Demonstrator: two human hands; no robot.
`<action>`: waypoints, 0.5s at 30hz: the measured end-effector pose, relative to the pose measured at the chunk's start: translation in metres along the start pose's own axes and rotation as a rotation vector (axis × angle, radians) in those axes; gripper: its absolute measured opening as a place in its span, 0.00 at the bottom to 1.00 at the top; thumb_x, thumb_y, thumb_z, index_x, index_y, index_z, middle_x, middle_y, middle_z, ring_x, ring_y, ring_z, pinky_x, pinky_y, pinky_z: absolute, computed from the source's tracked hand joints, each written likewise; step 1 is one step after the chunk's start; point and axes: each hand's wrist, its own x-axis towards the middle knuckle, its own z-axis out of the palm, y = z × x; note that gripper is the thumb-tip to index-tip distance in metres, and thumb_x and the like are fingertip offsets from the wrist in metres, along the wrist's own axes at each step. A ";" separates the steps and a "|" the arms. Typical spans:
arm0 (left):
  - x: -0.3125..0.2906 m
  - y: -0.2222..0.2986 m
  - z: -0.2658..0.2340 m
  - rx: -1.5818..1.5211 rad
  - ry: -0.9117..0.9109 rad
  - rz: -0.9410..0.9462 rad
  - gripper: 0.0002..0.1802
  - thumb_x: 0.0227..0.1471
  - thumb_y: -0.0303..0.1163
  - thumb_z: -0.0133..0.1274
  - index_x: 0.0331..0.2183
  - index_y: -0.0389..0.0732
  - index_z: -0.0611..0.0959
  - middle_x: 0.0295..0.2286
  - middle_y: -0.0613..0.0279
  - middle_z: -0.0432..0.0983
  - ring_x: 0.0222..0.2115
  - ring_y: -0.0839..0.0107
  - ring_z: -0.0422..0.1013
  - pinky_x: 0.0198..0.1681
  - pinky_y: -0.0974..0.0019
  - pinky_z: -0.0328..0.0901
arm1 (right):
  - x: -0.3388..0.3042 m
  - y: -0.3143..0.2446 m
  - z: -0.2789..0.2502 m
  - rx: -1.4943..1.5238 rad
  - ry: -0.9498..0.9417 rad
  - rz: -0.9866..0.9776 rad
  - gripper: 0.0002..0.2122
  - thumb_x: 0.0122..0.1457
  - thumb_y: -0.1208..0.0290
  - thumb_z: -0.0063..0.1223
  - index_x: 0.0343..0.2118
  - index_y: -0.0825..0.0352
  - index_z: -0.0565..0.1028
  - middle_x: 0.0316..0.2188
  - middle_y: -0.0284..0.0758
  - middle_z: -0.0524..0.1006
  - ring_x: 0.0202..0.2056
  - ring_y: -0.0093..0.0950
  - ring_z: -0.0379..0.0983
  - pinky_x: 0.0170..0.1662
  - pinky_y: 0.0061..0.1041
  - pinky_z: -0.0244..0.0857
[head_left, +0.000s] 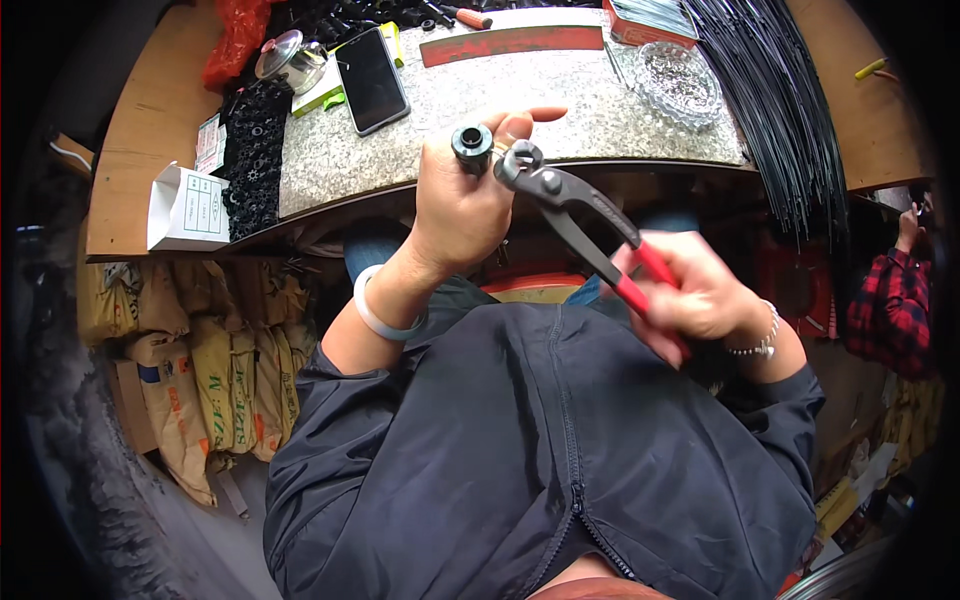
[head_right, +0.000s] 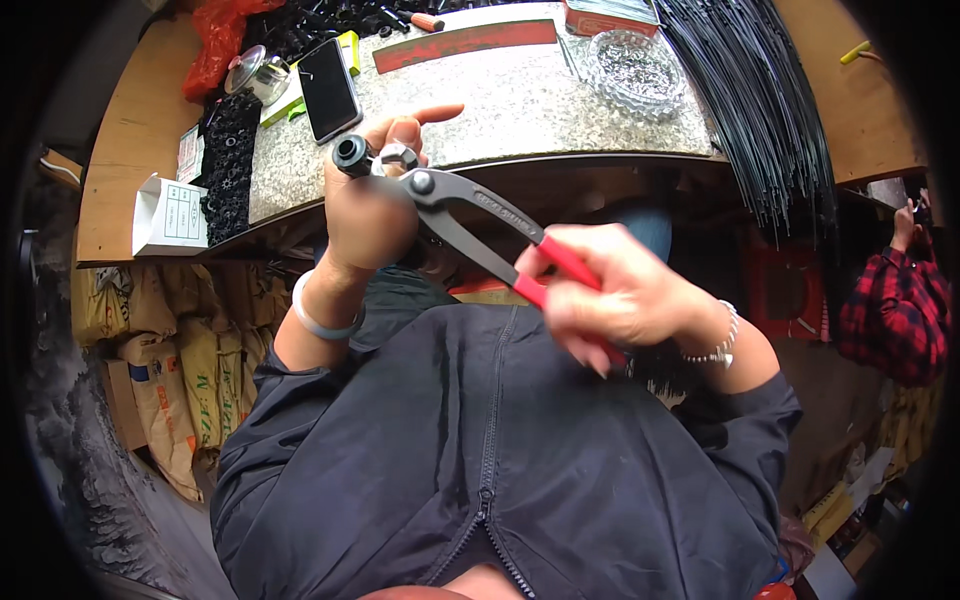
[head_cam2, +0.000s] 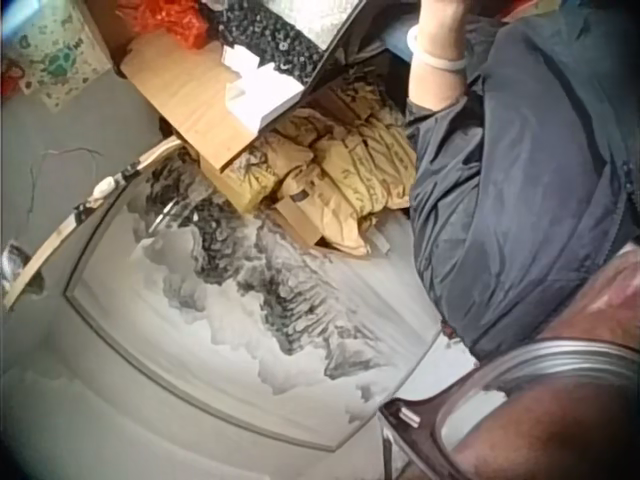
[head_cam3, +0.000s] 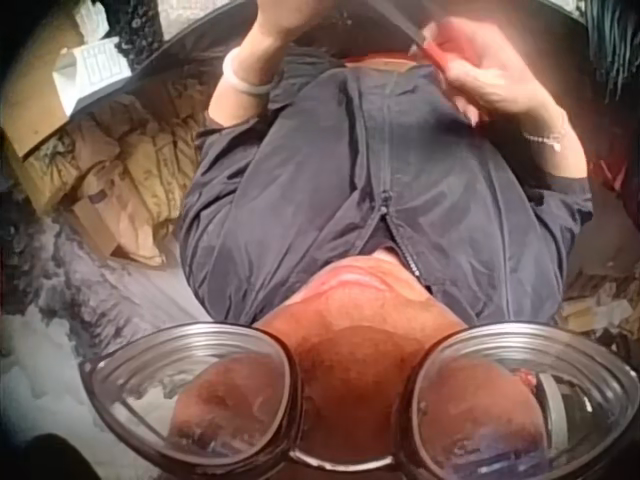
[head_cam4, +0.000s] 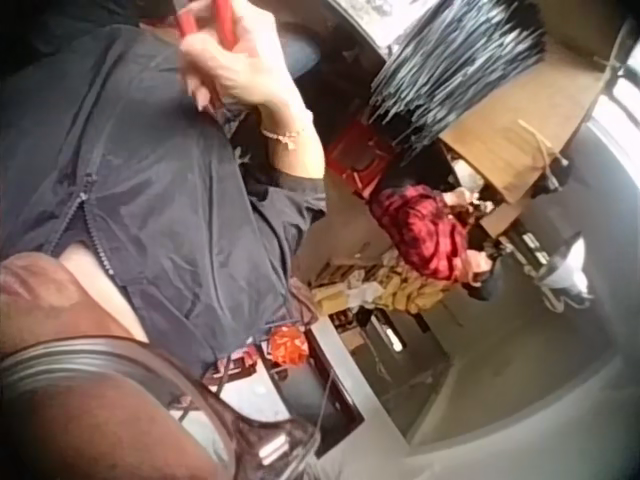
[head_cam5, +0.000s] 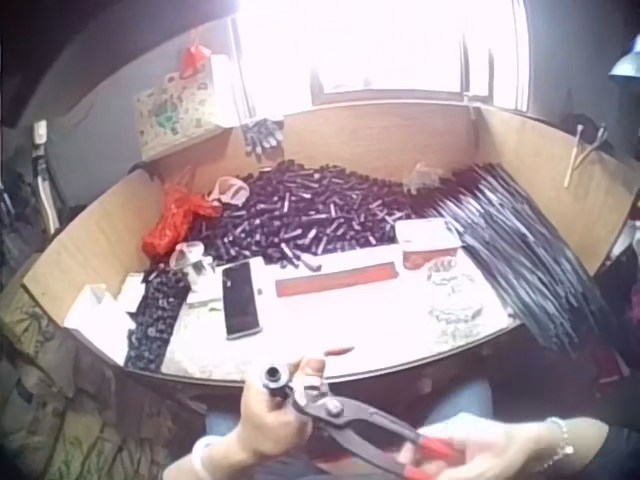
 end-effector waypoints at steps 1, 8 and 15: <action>0.001 0.003 0.001 0.052 0.013 0.003 0.20 0.57 0.38 0.42 0.38 0.30 0.78 0.15 0.78 0.58 0.17 0.90 0.53 0.19 0.82 0.46 | 0.005 0.002 0.001 0.055 -0.100 -0.003 0.20 0.43 0.80 0.57 0.41 0.72 0.64 0.12 0.32 0.68 0.11 0.20 0.64 0.15 0.16 0.58; 0.001 -0.004 0.002 -0.007 0.036 -0.072 0.19 0.57 0.38 0.42 0.41 0.31 0.76 0.14 0.80 0.58 0.14 0.91 0.51 0.15 0.81 0.46 | 0.014 0.020 -0.004 -1.394 0.772 -0.707 0.21 0.52 0.77 0.51 0.50 0.71 0.62 0.35 0.45 0.69 0.35 0.36 0.69 0.38 0.29 0.64; -0.001 -0.004 0.001 0.036 0.012 -0.024 0.20 0.57 0.38 0.42 0.42 0.31 0.76 0.13 0.80 0.58 0.13 0.90 0.51 0.16 0.80 0.44 | 0.010 -0.003 0.003 -0.548 0.175 -0.135 0.23 0.43 0.78 0.59 0.43 0.70 0.63 0.14 0.29 0.66 0.17 0.20 0.66 0.22 0.18 0.62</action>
